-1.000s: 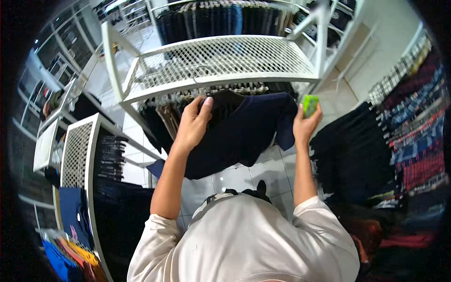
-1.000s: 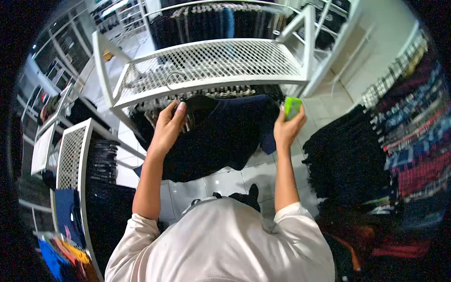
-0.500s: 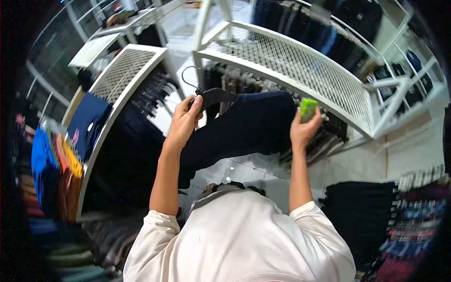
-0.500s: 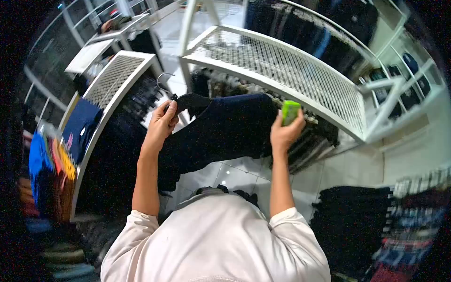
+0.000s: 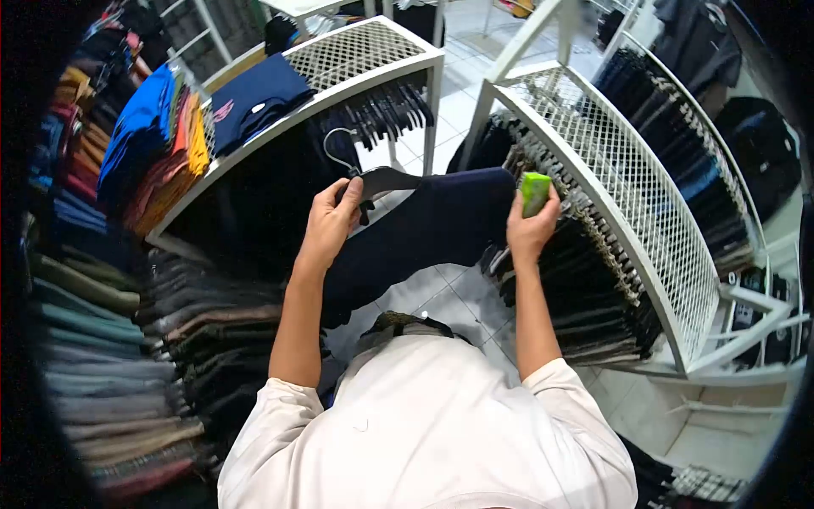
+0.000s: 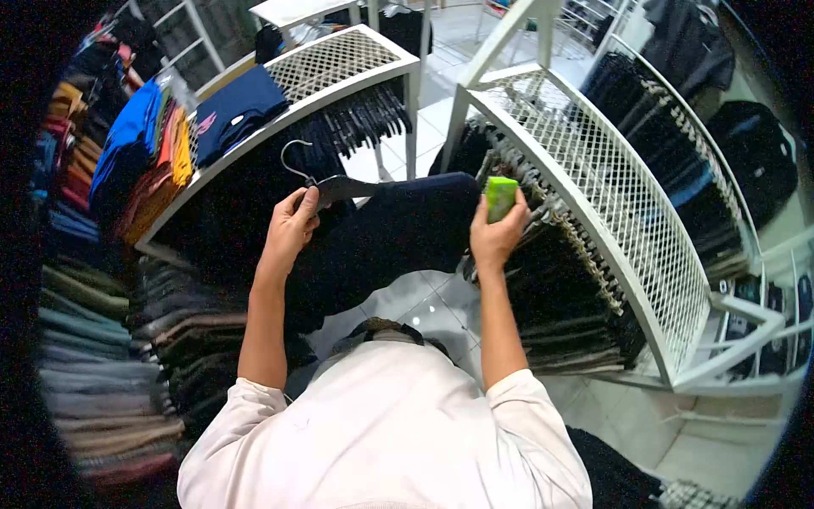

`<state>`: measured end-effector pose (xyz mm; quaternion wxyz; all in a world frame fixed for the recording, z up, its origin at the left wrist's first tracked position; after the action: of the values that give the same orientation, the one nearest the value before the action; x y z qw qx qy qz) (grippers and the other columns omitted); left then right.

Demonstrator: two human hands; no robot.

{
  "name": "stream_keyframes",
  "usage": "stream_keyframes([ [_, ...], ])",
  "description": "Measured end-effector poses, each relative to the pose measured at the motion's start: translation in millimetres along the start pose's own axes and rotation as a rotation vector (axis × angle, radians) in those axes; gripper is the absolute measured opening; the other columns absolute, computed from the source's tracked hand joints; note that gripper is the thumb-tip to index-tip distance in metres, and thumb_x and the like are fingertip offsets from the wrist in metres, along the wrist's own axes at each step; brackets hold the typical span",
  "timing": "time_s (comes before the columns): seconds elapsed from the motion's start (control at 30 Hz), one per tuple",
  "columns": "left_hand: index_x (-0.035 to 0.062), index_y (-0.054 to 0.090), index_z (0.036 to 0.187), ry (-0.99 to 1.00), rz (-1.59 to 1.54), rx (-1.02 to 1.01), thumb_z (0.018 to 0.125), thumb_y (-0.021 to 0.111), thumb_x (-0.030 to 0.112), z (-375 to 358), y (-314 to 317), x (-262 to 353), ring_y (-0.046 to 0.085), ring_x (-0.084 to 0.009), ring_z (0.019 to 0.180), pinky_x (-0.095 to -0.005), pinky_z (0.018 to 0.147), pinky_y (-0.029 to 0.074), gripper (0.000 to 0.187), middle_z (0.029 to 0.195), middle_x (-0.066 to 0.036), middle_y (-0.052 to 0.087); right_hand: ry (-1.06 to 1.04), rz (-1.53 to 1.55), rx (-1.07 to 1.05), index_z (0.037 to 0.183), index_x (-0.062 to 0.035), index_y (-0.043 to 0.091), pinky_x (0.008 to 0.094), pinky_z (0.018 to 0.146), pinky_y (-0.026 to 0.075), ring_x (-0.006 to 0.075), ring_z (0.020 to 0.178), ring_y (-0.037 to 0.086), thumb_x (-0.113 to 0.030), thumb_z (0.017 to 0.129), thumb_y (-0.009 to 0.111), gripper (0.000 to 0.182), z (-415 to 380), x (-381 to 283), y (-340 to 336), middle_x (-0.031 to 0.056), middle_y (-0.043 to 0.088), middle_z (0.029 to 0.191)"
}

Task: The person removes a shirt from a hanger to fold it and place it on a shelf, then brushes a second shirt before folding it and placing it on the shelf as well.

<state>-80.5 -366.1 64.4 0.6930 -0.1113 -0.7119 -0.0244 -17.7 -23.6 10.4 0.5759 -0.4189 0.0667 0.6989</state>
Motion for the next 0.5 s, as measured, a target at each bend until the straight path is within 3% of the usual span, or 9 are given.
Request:
stream_keyframes([
  [0.07, 0.0068, 0.064, 0.088, -0.011, 0.044, 0.087, 0.103, 0.059, 0.044, -10, -11, -3, 0.039, -0.0021, 0.053, -0.0220, 0.048, 0.030, 0.041, 0.062, 0.006, 0.047, -0.035, 0.018, -0.003, 0.135, 0.0040, 0.047, 0.0464, 0.097, 0.045, 0.0393, 0.112, 0.055, -0.025, 0.090, 0.077, 0.061, -1, -5, -1, 0.0225, 0.053, 0.122],
  [0.17, 0.0058, 0.065, 0.089, 0.001, 0.059, 0.107, 0.104, 0.058, 0.044, -22, -12, -3, 0.039, -0.0025, 0.054, -0.0222, 0.049, 0.030, 0.042, 0.062, 0.006, 0.046, -0.257, 0.241, -0.134, 0.135, 0.0033, 0.048, 0.0430, 0.096, 0.047, 0.0344, 0.110, 0.058, -0.026, 0.087, 0.079, 0.065, -15, -84, -7, 0.0214, 0.055, 0.118],
  [0.27, 0.0059, 0.065, 0.088, 0.033, 0.062, 0.122, 0.104, 0.058, 0.044, -30, -5, 4, 0.039, -0.0023, 0.054, -0.0221, 0.049, 0.030, 0.042, 0.063, 0.006, 0.046, -0.485, 0.381, -0.347, 0.141, -0.0012, 0.047, 0.0440, 0.095, 0.049, 0.0374, 0.112, 0.058, -0.026, 0.088, 0.077, 0.066, -40, -126, 7, 0.0217, 0.056, 0.120],
  [0.33, 0.0063, 0.064, 0.088, 0.041, 0.068, 0.149, 0.104, 0.058, 0.044, -37, -7, 10, 0.038, -0.0020, 0.054, -0.0219, 0.048, 0.029, 0.042, 0.063, 0.006, 0.046, -0.527, 0.304, -0.286, 0.141, -0.0015, 0.046, 0.0453, 0.094, 0.049, 0.0391, 0.110, 0.058, -0.028, 0.088, 0.076, 0.067, -34, -110, 18, 0.0227, 0.056, 0.121],
  [0.4, 0.0060, 0.064, 0.089, -0.009, 0.041, 0.165, 0.104, 0.058, 0.045, -43, -17, 11, 0.036, -0.0011, 0.053, -0.0209, 0.047, 0.027, 0.042, 0.063, 0.007, 0.046, -0.326, 0.223, -0.139, 0.141, -0.0013, 0.045, 0.0476, 0.095, 0.049, 0.0411, 0.111, 0.058, -0.029, 0.089, 0.076, 0.067, -20, -64, 28, 0.0235, 0.056, 0.122],
  [0.5, 0.0068, 0.065, 0.092, 0.002, 0.036, 0.190, 0.104, 0.058, 0.044, -47, -27, 5, 0.036, -0.0005, 0.051, -0.0196, 0.046, 0.026, 0.040, 0.063, 0.007, 0.046, 0.007, 0.083, -0.097, 0.135, 0.0017, 0.050, 0.0469, 0.098, 0.047, 0.0410, 0.113, 0.059, -0.028, 0.089, 0.077, 0.062, -4, 2, 28, 0.0241, 0.058, 0.123],
])
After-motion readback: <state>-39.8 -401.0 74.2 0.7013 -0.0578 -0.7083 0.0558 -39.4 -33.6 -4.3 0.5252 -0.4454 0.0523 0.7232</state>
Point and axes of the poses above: each hand's wrist, its own z-axis towards the middle knuckle, its own y-axis out of the palm, x = y × z, the point moved 6 cm from there along z, towards the middle knuckle
